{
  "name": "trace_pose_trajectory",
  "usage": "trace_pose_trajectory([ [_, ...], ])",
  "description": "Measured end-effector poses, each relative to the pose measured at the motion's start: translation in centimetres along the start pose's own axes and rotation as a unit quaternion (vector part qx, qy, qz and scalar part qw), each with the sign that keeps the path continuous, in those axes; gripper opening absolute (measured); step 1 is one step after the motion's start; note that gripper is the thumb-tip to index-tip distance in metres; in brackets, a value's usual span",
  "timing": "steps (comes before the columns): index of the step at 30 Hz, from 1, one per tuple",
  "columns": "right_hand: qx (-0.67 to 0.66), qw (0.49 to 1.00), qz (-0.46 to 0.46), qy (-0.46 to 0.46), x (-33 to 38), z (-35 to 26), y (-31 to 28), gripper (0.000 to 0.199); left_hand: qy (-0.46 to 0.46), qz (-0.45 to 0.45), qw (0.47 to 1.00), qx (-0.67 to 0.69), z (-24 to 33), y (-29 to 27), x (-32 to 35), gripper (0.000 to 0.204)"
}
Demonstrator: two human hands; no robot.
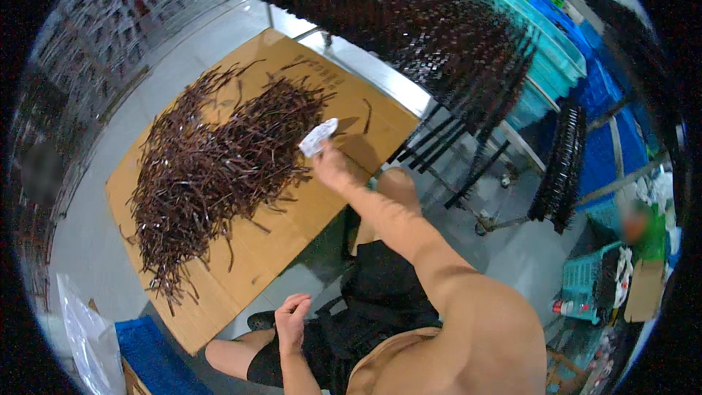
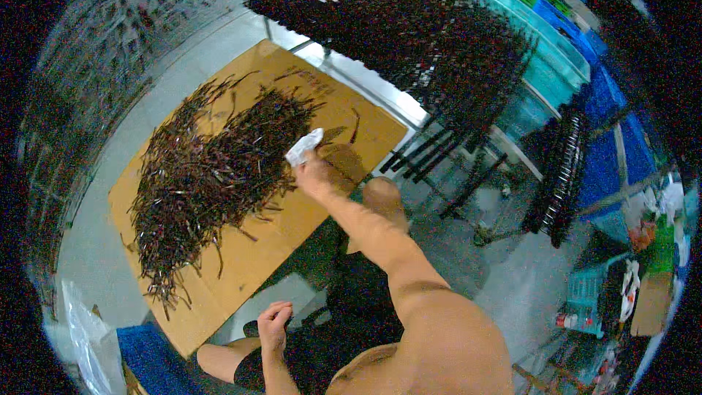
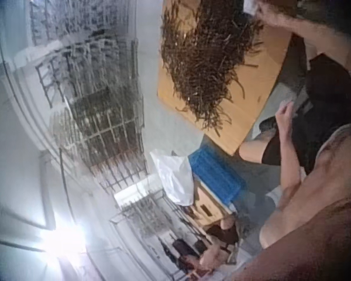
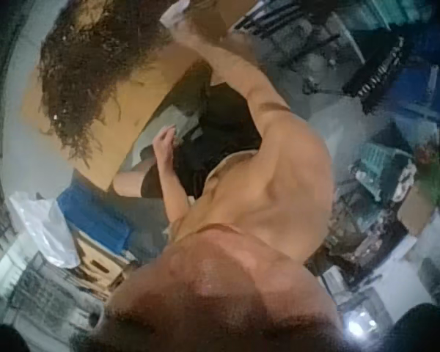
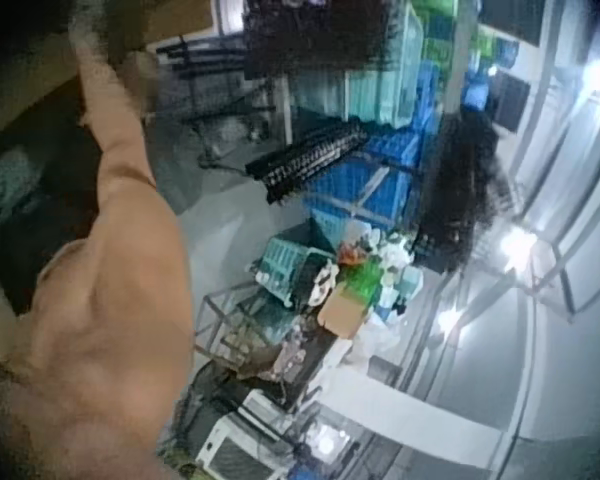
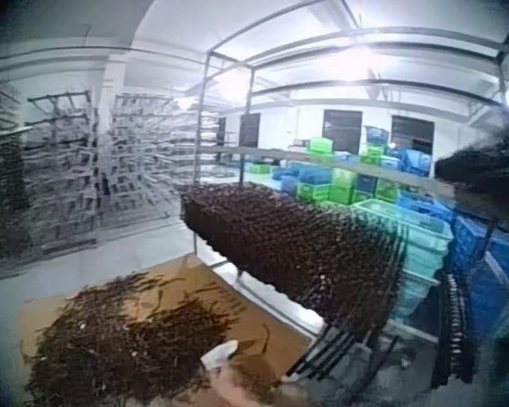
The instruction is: The person sits at a workstation and repeatedly picks up thin dark sticks from a pile on a cardboard sheet. They insert each stick into slots on a black plastic comb-like frame, then place the completed frame onto a nearby rack. The process continues with multiple frames.
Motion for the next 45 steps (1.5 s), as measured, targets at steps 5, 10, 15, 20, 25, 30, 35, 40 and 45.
trace_pose_trajectory([
  [5, -0.099, 0.985, 0.066, 0.125, -6.3, -0.2, -0.3, 0.075, 0.017, 0.021, 0.999, 0.018, 0.6, 0.7, 0.6, 0.005],
  [10, 0.028, 0.995, 0.043, 0.087, -9.0, 2.3, 1.9, 0.066, 0.004, 0.057, 0.994, 0.093, 0.2, -1.0, 1.1, 0.009],
  [15, -0.070, 0.997, 0.030, -0.004, -8.0, 2.6, -0.1, 0.046, 0.016, 0.036, 0.997, 0.069, 0.5, -1.4, 0.2, 0.015],
  [20, -0.048, 0.993, 0.043, -0.101, -0.1, 0.1, -5.7, 0.021, 0.028, 0.000, 0.998, 0.054, 1.2, 0.8, -1.7, 0.023],
  [25, 0.058, 0.991, 0.041, -0.113, 8.1, 0.5, -15.0, 0.021, 0.021, -0.064, 0.997, 0.029, 1.0, 2.3, -2.4, 0.028],
  [30, 0.260, 0.951, 0.159, -0.044, 14.8, 2.2, -27.5, 0.035, 0.031, -0.102, 0.993, 0.057, 1.1, 3.6, -2.3, 0.027],
  [35, 0.487, 0.842, 0.138, 0.185, 16.2, 5.6, -39.6, 0.028, 0.014, -0.099, 0.990, 0.097, 1.0, 4.4, -1.6, 0.021],
  [40, 0.671, 0.651, 0.029, 0.353, 13.4, 14.0, -42.3, 0.041, 0.030, -0.108, 0.993, -0.025, 2.5, 4.8, -1.4, 0.014],
  [45, 0.741, 0.527, 0.038, 0.414, 14.0, 22.0, -44.2, 0.048, 0.081, -0.097, 0.989, -0.077, 0.7, 2.8, -1.6, 0.012],
])
Point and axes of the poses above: each hand's wrist, its own x-axis away from the middle knuckle, its own y-axis out of the palm, z = x × y, the point moved 3 cm from there along -x, towards the middle knuckle, and after that the axes turned 7 degrees about -z, right-handed, at the moved point
